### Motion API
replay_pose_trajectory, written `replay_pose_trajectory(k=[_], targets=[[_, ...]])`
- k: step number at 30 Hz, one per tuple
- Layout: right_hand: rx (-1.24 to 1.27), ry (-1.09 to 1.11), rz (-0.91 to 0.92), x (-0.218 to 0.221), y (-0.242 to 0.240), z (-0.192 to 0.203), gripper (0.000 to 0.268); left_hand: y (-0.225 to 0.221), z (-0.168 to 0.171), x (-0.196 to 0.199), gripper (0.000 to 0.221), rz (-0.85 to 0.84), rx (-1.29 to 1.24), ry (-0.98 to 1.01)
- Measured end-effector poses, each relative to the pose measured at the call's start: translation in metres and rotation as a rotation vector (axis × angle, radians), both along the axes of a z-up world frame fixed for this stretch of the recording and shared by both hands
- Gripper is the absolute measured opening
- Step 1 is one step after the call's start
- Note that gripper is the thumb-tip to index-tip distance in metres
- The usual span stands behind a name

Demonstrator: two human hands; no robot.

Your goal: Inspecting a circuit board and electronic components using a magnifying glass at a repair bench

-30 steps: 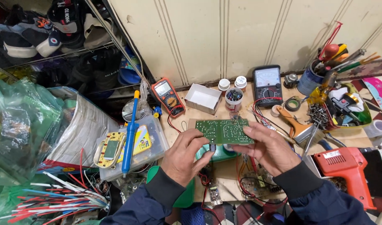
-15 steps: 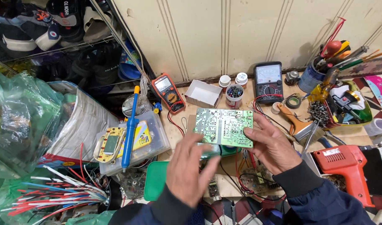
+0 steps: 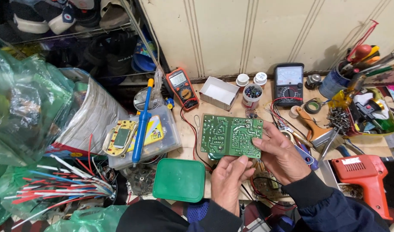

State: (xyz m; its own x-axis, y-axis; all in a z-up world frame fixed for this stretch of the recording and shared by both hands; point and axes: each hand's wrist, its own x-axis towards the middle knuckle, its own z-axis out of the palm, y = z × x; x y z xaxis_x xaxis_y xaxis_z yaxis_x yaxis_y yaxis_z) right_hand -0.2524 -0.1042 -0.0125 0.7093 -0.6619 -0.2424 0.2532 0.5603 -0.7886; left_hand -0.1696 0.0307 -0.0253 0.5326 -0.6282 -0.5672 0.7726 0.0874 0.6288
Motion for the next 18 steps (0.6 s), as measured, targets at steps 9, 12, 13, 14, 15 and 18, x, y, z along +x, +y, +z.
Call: replay_pose_trajectory(k=[9, 12, 13, 14, 15, 18], targets=[[0.056, 0.057, -0.056, 0.005, 0.023, 0.000, 0.057, 0.005, -0.049, 0.004, 0.021, 0.043, 0.038, -0.127], [0.133, 0.086, -0.166, 0.004, 0.034, -0.005, 0.045, 0.018, -0.044, 0.011, 0.033, 0.066, 0.057, -0.166], [0.135, 0.090, -0.161, 0.003, 0.037, -0.009, 0.045, 0.021, -0.050, 0.014, 0.033, 0.070, 0.060, -0.163], [0.121, 0.078, -0.164, 0.002, 0.041, -0.013, 0.044, 0.024, -0.056, 0.015, 0.033, 0.113, 0.058, -0.125], [0.106, 0.066, -0.168, 0.000, 0.044, -0.017, 0.042, 0.027, -0.062, 0.016, 0.035, 0.156, 0.055, -0.087], [0.142, 0.188, -0.207, 0.011, 0.063, 0.012, 0.063, 0.040, -0.069, 0.018, 0.034, 0.177, 0.041, -0.137]])
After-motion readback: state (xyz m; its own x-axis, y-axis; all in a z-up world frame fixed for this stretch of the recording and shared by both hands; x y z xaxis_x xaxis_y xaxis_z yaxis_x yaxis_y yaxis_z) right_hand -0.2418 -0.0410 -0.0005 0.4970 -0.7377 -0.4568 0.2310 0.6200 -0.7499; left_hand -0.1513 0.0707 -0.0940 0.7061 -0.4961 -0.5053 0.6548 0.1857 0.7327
